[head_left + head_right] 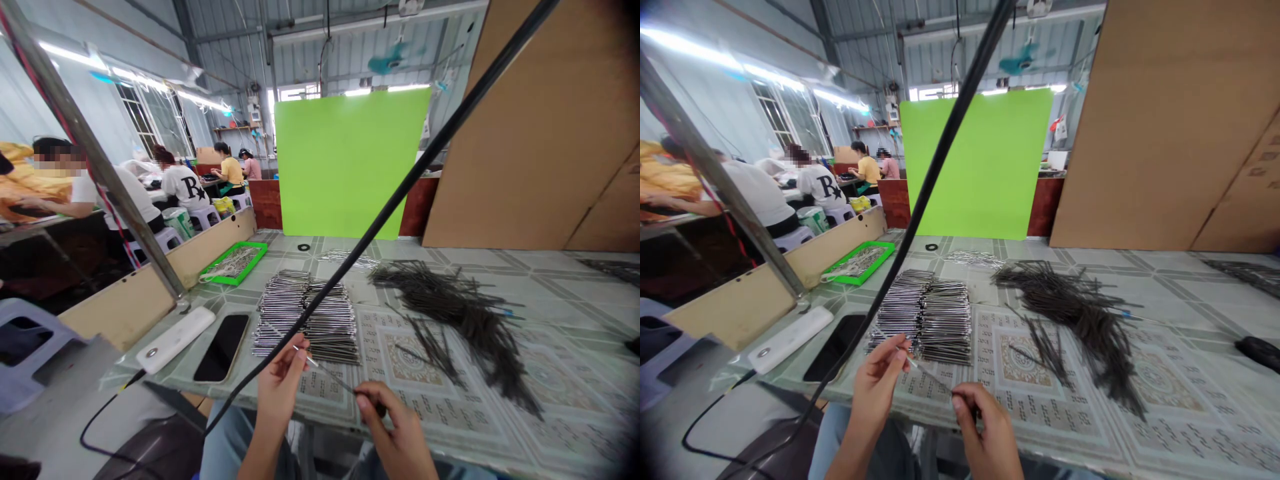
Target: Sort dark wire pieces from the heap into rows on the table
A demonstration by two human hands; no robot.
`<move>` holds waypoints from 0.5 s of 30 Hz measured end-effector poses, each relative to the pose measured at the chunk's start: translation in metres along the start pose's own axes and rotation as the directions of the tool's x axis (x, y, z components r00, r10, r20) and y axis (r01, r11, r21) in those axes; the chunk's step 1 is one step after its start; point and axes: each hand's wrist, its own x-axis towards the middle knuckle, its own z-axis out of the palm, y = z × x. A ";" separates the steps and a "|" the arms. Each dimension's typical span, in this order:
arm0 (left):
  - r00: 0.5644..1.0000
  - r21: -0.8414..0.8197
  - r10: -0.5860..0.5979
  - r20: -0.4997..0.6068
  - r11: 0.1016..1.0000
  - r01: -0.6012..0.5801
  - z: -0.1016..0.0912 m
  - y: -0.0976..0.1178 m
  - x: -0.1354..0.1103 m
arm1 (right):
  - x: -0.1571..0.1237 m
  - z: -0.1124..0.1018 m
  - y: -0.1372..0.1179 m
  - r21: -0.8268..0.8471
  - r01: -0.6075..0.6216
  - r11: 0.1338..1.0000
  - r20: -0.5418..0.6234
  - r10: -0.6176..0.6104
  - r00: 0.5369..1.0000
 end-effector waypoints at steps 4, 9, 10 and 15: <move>1.000 0.001 -0.014 0.006 1.000 0.014 -0.001 0.000 0.000 | 0.000 0.000 0.000 -0.018 0.011 1.000 -0.015 -0.011 1.000; 1.000 0.003 -0.008 0.004 1.000 0.008 0.000 0.001 0.000 | 0.000 0.000 0.000 -0.006 0.011 1.000 0.013 -0.011 1.000; 1.000 0.005 -0.008 0.006 1.000 0.008 0.000 0.000 0.000 | 0.000 0.001 0.000 -0.007 0.012 1.000 0.008 -0.012 1.000; 0.995 0.051 0.013 0.096 0.999 -0.018 0.000 -0.004 -0.004 | 0.000 0.002 0.002 -0.015 0.022 1.000 0.033 -0.021 0.999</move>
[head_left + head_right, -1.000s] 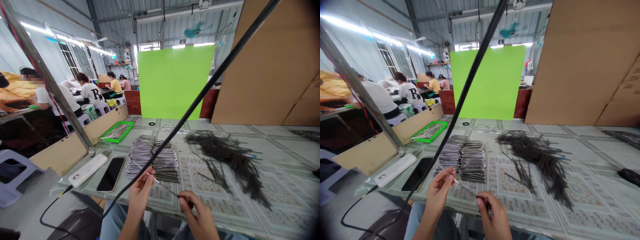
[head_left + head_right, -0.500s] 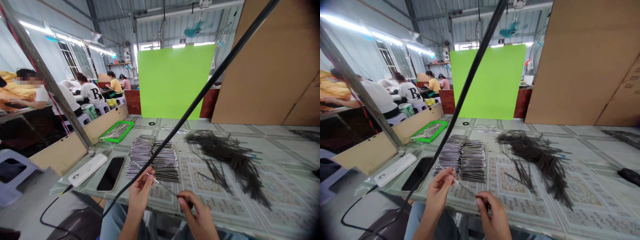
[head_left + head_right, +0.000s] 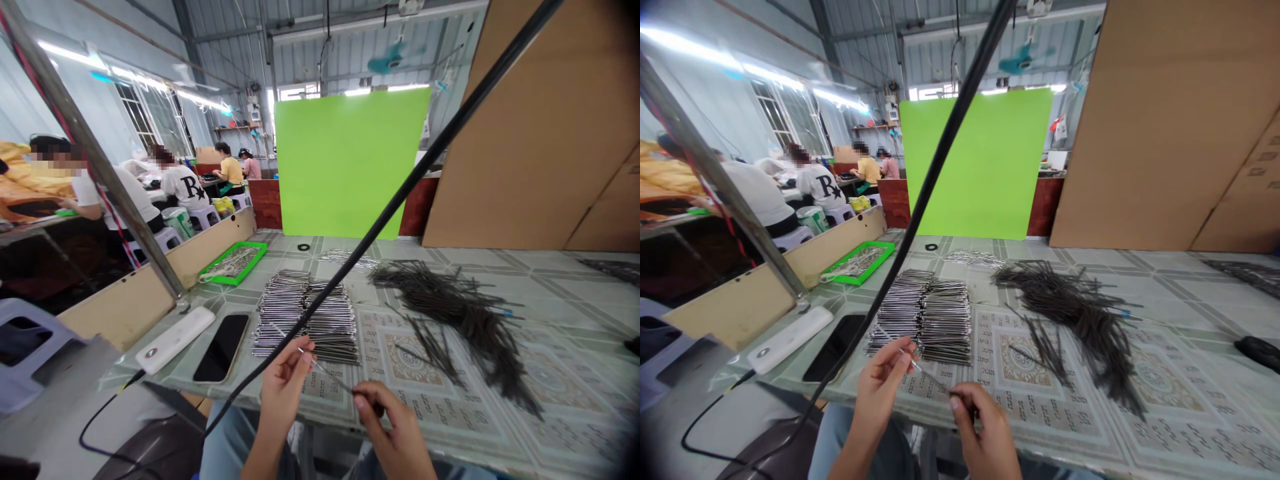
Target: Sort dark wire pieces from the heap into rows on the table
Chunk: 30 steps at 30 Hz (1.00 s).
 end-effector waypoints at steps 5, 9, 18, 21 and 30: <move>0.940 0.186 0.150 0.307 0.959 -0.214 -0.003 0.003 -0.008 | 0.001 0.002 0.010 -0.003 0.047 0.999 0.118 -0.046 0.992; 0.830 0.278 0.228 0.510 0.869 -0.409 -0.004 0.013 -0.012 | -0.002 0.014 0.017 0.133 0.011 0.991 0.158 -0.032 0.987; 0.677 0.270 0.271 0.685 0.768 -0.581 -0.013 0.024 -0.018 | -0.012 0.038 0.022 0.479 -0.103 0.872 0.135 0.043 0.990; 0.739 0.315 0.299 0.604 0.762 -0.566 -0.029 0.015 -0.019 | -0.009 0.033 0.027 0.431 -0.075 0.899 0.122 0.025 0.992; 0.799 0.852 0.588 0.125 0.349 -0.390 -0.139 -0.024 -0.008 | 0.095 -0.001 0.010 0.025 0.158 0.987 0.220 -0.159 0.962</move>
